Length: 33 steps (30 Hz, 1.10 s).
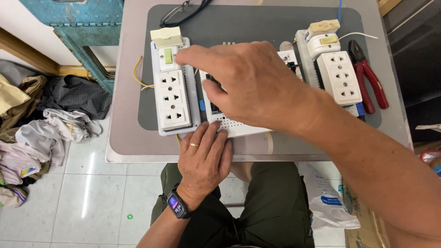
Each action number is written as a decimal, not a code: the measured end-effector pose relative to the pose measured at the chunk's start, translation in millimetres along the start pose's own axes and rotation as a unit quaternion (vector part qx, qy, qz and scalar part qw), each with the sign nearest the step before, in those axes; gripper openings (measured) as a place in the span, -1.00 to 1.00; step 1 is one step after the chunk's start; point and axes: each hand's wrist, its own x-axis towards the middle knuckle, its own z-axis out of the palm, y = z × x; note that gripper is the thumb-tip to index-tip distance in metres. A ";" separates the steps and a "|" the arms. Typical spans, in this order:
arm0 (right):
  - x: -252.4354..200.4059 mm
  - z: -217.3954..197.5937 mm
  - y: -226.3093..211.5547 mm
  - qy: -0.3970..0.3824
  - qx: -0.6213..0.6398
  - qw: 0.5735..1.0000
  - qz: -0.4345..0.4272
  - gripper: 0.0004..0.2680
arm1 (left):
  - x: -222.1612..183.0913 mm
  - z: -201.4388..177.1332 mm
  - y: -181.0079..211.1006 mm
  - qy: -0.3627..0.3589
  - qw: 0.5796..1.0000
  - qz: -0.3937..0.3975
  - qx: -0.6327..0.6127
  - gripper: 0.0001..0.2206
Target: Assembling an electrical panel by mounting and wiring circuit breakers and power strips using a screwdriver.
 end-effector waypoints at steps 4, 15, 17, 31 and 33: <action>1.0 4.4 -3.5 -0.001 0.008 1.000 0.005 -0.77 | -2.0 1.0 -0.5 0.004 1.000 0.002 -0.002 -0.84; 1.6 11.6 -2.0 0.034 0.004 0.999 0.025 -0.87 | -0.6 1.1 -0.5 0.009 1.000 0.007 -0.010 -0.86; 2.1 7.0 -1.8 0.050 -0.013 0.998 0.028 -0.86 | -0.6 1.8 -0.5 0.012 1.000 0.006 -0.009 -0.86; 2.2 7.4 -11.4 0.023 0.002 1.000 0.000 -0.85 | -0.4 2.8 -1.0 0.024 1.000 0.015 -0.002 -0.88; -0.3 11.5 -5.9 0.033 -0.021 0.999 0.000 -0.88 | 1.0 2.2 0.2 0.024 1.000 0.015 0.000 -0.87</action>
